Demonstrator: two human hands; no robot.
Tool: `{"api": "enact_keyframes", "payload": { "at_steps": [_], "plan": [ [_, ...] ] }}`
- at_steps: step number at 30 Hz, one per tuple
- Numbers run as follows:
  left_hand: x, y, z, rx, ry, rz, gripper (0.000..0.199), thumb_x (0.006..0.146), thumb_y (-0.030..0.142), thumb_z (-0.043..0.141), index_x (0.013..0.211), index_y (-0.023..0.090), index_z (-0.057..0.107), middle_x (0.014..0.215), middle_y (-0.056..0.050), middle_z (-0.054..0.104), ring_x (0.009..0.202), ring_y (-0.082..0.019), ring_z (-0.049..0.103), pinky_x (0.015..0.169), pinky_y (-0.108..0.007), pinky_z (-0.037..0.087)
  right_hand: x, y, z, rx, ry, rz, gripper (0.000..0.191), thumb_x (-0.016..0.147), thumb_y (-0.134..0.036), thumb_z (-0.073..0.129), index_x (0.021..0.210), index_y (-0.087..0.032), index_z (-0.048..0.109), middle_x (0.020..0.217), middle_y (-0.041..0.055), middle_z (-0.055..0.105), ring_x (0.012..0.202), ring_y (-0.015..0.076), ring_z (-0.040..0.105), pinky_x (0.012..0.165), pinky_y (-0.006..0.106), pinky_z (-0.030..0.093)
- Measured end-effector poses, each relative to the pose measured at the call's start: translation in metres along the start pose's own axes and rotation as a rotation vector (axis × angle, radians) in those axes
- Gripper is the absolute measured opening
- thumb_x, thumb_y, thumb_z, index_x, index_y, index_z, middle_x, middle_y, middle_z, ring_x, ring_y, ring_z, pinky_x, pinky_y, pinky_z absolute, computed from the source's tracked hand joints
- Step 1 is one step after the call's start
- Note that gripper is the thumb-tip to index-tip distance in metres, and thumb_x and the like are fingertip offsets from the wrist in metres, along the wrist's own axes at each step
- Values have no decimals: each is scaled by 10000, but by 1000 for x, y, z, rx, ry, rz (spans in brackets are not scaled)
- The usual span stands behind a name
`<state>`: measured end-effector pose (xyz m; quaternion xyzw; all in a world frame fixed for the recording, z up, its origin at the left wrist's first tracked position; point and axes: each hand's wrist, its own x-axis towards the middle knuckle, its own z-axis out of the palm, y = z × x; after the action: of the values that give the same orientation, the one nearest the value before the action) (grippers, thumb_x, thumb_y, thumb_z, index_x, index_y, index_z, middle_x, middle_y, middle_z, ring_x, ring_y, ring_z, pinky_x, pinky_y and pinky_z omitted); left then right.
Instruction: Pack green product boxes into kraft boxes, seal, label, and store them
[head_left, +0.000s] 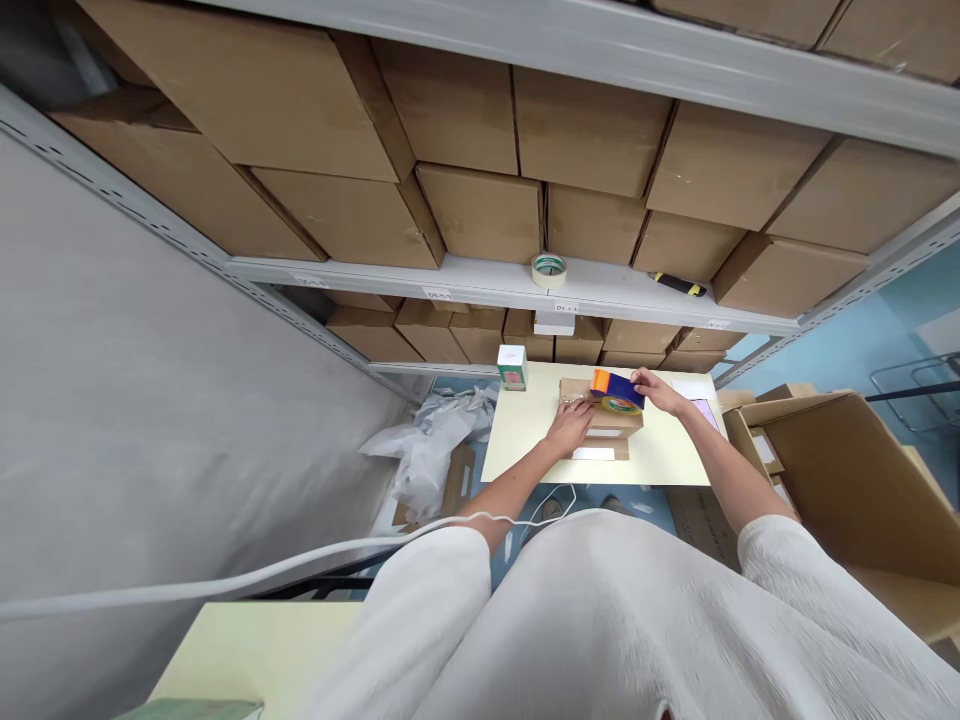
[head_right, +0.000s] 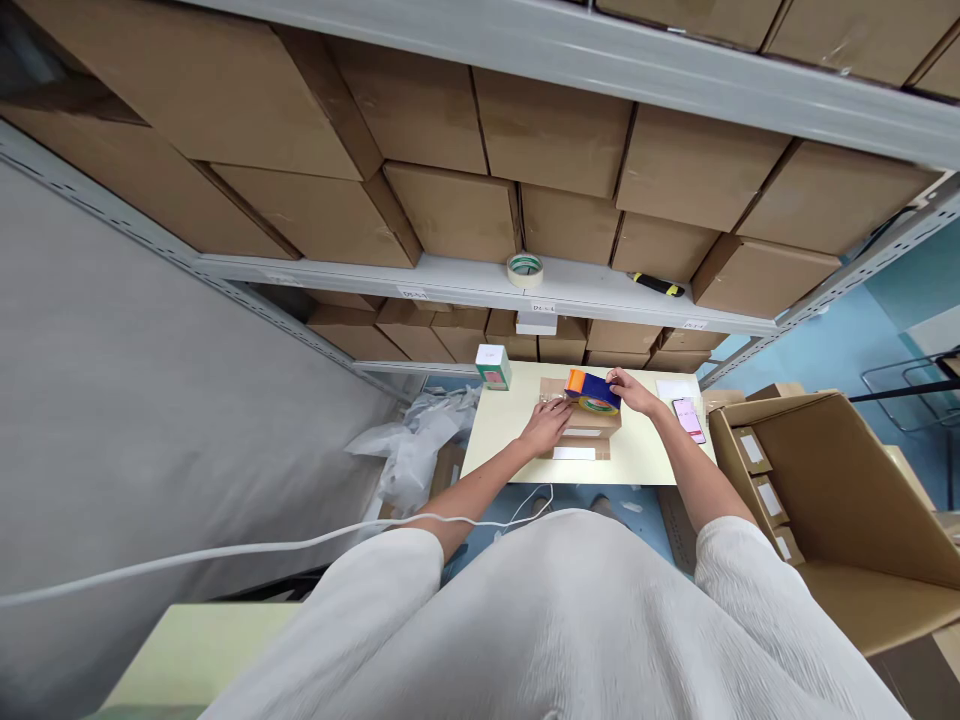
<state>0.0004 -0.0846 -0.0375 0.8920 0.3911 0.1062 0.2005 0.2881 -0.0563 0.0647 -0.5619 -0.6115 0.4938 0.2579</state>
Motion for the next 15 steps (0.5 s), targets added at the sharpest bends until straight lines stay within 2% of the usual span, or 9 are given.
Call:
{"api": "enact_keyframes", "payload": {
  "at_steps": [4,10,13,15],
  "plan": [
    [0,0,-1,3,-4,2,528,1044,232,503,1565,222,587,1669,-135,539,1572,-340,425,1245,-536,351,-7,-2,7,-70,1,-3,182,843,-402,553,941,-262,493,885,-10,554,842,199,506,786,317,455],
    [-2,0,-5,-20,0,12,504,1033,222,534,1530,231,620,1690,-121,520,1589,-345,417,1242,-553,381,-18,-15,12,-373,37,-96,479,736,-532,782,921,-278,420,902,-24,583,809,187,471,739,286,402],
    [0,-3,-12,-182,23,-36,473,1008,179,554,1462,230,675,1630,-109,592,1550,-323,487,1248,-540,410,-19,-15,9,-455,35,-73,490,727,-513,783,917,-281,396,859,-41,578,749,169,440,690,273,373],
    [7,-7,-19,-407,107,-168,426,1014,155,527,1393,221,711,1534,-112,675,1461,-285,590,1230,-499,456,-20,-13,6,-451,24,-59,460,722,-471,757,928,-283,391,858,-46,585,740,165,449,682,271,374]
  ]
}}
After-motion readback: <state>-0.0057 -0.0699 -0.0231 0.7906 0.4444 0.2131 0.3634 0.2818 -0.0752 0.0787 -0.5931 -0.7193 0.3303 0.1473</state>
